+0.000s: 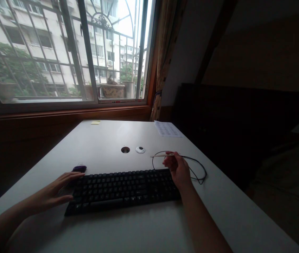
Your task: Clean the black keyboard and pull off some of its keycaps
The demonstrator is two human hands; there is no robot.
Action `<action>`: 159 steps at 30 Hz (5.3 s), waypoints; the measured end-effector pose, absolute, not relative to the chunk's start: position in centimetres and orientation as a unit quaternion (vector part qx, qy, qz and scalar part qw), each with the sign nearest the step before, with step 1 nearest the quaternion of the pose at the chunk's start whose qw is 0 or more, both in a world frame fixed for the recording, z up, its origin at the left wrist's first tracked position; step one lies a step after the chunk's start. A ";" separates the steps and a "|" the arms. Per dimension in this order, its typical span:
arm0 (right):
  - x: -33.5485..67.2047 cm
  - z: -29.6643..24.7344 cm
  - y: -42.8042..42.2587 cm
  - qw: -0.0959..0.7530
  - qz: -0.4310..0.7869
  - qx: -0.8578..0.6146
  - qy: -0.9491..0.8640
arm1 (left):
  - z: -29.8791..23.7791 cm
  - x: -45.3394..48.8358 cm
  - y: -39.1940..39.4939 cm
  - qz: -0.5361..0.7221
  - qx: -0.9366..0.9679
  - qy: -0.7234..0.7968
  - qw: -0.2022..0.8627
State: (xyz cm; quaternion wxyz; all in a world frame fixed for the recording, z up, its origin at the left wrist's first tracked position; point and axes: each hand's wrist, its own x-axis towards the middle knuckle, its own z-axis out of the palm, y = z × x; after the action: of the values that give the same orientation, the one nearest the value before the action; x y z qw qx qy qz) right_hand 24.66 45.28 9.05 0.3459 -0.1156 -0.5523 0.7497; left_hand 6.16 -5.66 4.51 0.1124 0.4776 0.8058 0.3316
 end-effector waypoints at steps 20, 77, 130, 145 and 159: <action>24.7 8.8 45.2 0.304 0.781 -0.057 -0.542 | 4.4 5.8 -5.8 0.305 0.500 0.807 0.078; 23.6 7.0 40.8 0.128 0.760 -0.086 -0.631 | 2.6 4.2 -3.8 0.298 0.465 0.824 -0.127; 23.9 7.4 36.4 0.174 0.251 0.036 -0.951 | 2.2 4.1 -4.1 0.322 0.470 0.817 -0.094; 19.7 9.2 30.2 0.069 0.102 0.192 -0.974 | 4.9 6.9 -5.5 0.365 0.459 0.797 0.143; 16.2 10.9 26.1 -0.016 0.011 0.231 -0.973 | 4.8 8.0 -4.9 0.298 0.486 0.813 0.120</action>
State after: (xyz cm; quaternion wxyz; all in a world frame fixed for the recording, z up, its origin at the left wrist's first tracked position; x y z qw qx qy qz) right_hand 16.21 26.08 10.91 -0.0165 0.2309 -0.9728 0.0115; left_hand 7.96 -4.93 4.76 0.1200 0.4862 0.8126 0.2982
